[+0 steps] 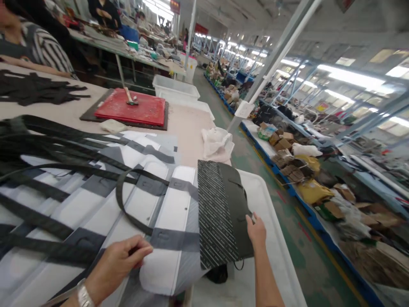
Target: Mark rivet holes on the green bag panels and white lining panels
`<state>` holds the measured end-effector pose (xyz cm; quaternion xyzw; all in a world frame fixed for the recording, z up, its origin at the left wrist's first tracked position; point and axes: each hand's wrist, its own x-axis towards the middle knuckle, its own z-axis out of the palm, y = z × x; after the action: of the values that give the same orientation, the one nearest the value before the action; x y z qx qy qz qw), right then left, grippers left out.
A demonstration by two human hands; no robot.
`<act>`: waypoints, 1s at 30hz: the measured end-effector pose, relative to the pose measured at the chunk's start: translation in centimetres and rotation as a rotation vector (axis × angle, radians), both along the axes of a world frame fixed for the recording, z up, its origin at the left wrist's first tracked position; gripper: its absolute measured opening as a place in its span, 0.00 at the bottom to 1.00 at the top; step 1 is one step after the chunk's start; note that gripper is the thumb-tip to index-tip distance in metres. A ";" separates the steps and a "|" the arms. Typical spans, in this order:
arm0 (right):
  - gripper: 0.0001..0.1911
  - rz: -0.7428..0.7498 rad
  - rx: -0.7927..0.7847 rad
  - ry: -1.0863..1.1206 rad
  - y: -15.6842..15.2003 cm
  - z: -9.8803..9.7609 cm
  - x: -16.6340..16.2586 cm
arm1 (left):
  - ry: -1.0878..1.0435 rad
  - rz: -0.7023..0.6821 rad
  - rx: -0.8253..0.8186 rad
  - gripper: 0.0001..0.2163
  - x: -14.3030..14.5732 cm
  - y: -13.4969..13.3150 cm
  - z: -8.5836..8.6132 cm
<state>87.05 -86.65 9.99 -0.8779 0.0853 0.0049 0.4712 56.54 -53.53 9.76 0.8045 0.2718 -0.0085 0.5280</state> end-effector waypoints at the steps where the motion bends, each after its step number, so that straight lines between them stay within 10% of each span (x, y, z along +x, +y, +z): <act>1: 0.19 0.038 -0.012 -0.009 1.1 -0.1 -0.9 | -0.006 0.015 -0.025 0.16 0.0 -0.2 0.9; 11: 0.09 1.080 0.343 0.090 16.4 5.9 -17.8 | -0.391 -0.070 0.374 0.09 -1.1 -0.9 4.8; 20: 0.08 1.160 0.291 0.061 19.3 5.7 -20.7 | -0.473 -0.141 0.606 0.16 -2.5 -0.1 4.5; 30: 0.07 1.067 0.243 -0.008 19.7 4.2 -21.5 | -0.314 -0.166 0.339 0.05 -2.4 0.4 5.4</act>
<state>65.58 -66.98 14.16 -0.7387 -0.3748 0.2496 0.5015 54.09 -53.09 15.14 0.8927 0.1171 0.1189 0.4187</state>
